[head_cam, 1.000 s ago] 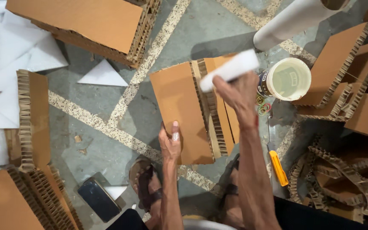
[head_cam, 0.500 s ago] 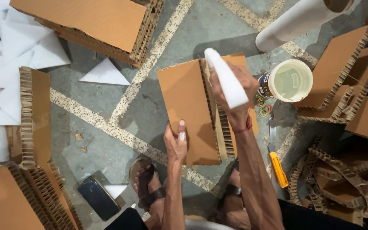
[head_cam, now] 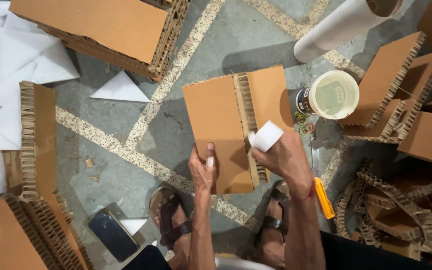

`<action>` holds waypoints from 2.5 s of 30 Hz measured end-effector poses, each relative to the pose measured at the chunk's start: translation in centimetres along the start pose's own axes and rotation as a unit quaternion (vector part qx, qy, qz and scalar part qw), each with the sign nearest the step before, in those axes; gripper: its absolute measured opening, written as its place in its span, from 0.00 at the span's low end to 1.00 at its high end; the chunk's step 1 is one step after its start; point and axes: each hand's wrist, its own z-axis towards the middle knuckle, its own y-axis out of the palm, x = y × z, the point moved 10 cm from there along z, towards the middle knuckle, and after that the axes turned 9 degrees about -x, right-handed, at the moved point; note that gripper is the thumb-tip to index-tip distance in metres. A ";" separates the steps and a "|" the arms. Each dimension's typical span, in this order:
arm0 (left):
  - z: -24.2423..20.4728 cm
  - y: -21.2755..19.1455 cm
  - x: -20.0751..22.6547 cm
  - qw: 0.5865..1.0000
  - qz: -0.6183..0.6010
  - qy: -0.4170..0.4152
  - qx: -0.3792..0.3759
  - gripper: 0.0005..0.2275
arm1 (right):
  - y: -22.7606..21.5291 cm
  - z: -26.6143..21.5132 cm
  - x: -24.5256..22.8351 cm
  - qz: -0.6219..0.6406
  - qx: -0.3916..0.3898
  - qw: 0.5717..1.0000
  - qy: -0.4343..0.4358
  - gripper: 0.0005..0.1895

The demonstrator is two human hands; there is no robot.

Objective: The person assembles a cardboard structure by applying glue to the edges of corrugated cardboard pieces using a white foam applicator. They press the glued pieces together to form a box-like shape and secure it with a rubber band.

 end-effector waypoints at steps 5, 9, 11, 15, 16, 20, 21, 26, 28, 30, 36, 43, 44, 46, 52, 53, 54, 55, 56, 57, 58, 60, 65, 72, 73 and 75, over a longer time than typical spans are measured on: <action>0.7 -0.1 -0.7 1.000 0.007 0.000 -0.012 0.24 | -5.3 1.3 1.7 0.088 0.121 0.989 0.017 0.13; 0.5 0.4 0.2 0.998 -0.021 0.046 -0.025 0.23 | -4.4 6.0 2.4 0.331 0.165 0.929 -0.015 0.16; 0.7 0.7 0.1 0.998 -0.044 0.038 -0.034 0.22 | -4.7 7.6 2.1 0.300 0.187 0.934 -0.054 0.15; 0.2 0.9 -0.6 0.994 -0.086 0.044 -0.057 0.21 | -4.0 8.0 1.2 0.022 0.188 0.978 -0.084 0.09; 0.1 0.8 -0.9 0.995 -0.074 0.045 -0.054 0.21 | -3.8 7.4 1.0 -0.027 0.179 0.978 -0.100 0.07; 0.3 1.2 -2.6 0.996 -0.079 0.012 -0.039 0.20 | -3.2 3.3 2.2 0.073 0.086 0.992 -0.057 0.11; 0.3 1.2 -3.4 0.995 -0.090 -0.009 -0.034 0.20 | -2.5 2.0 2.6 0.105 0.053 0.993 -0.004 0.12; 0.9 0.4 -4.2 0.995 -0.093 0.033 -0.032 0.20 | 0.7 -4.2 3.2 0.540 -0.045 0.828 0.146 0.30; 1.6 0.1 -4.5 0.996 -0.072 0.042 -0.033 0.20 | 0.9 -5.0 2.6 0.604 -0.043 0.785 0.129 0.37; 1.4 0.0 -4.7 0.996 -0.068 0.046 -0.031 0.21 | 1.4 -5.0 2.6 0.592 -0.082 0.792 0.127 0.38; 1.3 0.4 -5.8 0.996 -0.083 -0.014 -0.038 0.20 | 2.9 -2.2 6.5 0.345 -0.038 0.922 0.171 0.16; 1.3 0.7 -4.1 0.990 -0.128 0.025 -0.048 0.21 | 1.3 0.9 3.3 0.062 0.144 0.985 -0.068 0.08; 1.3 0.8 -4.2 0.990 -0.126 0.022 -0.051 0.21 | 1.1 0.3 2.7 0.038 0.159 0.984 -0.076 0.08; 1.3 0.5 -4.7 0.992 -0.117 0.001 -0.044 0.21 | 1.4 -0.9 1.7 0.021 0.136 0.986 -0.090 0.09; 1.7 -0.2 -5.8 0.993 -0.110 -0.028 -0.036 0.23 | 2.9 -5.8 3.0 0.084 -0.053 0.994 -0.037 0.17; 1.8 -0.2 -6.0 0.992 -0.114 -0.038 -0.034 0.23 | 3.1 -6.5 3.5 0.120 -0.064 0.990 -0.023 0.20; 1.7 -0.2 -6.1 0.991 -0.119 -0.049 -0.033 0.23 | 3.3 -7.2 3.9 0.157 -0.074 0.985 -0.009 0.24; 1.9 -0.3 -5.6 0.993 -0.112 -0.033 -0.029 0.23 | 3.7 -7.8 4.4 0.197 -0.090 0.976 0.012 0.24; 2.0 -0.5 -5.1 0.994 -0.105 -0.018 -0.026 0.24 | 4.0 -8.4 4.8 0.238 -0.107 0.965 0.033 0.25; 2.2 -0.6 -4.5 0.995 -0.098 -0.001 -0.024 0.24 | 4.2 -9.0 5.0 0.277 -0.121 0.952 0.053 0.25; 2.3 -0.6 -4.0 0.995 -0.092 0.011 -0.029 0.24 | 3.6 -9.6 5.3 0.273 -0.107 0.954 0.067 0.24; 2.5 -0.6 -3.1 0.996 -0.081 0.034 -0.035 0.24 | 2.3 -10.0 5.7 0.264 -0.083 0.957 0.092 0.23; 2.3 -0.6 -4.3 0.996 -0.064 -0.044 -0.037 0.22 | 0.4 -8.6 4.0 0.138 0.001 0.989 0.054 0.13; 2.0 -1.1 -4.2 0.998 -0.057 -0.014 -0.021 0.21 | 2.5 -7.7 1.7 0.051 -0.013 0.996 -0.075 0.11; 2.0 -1.0 -4.2 0.998 -0.062 -0.011 -0.022 0.21 | 2.5 -7.8 2.3 0.065 -0.030 0.996 -0.061 0.13; 1.6 -0.8 -4.2 0.997 -0.073 -0.005 -0.024 0.21 | 2.7 -8.1 3.1 0.093 -0.065 0.993 -0.034 0.17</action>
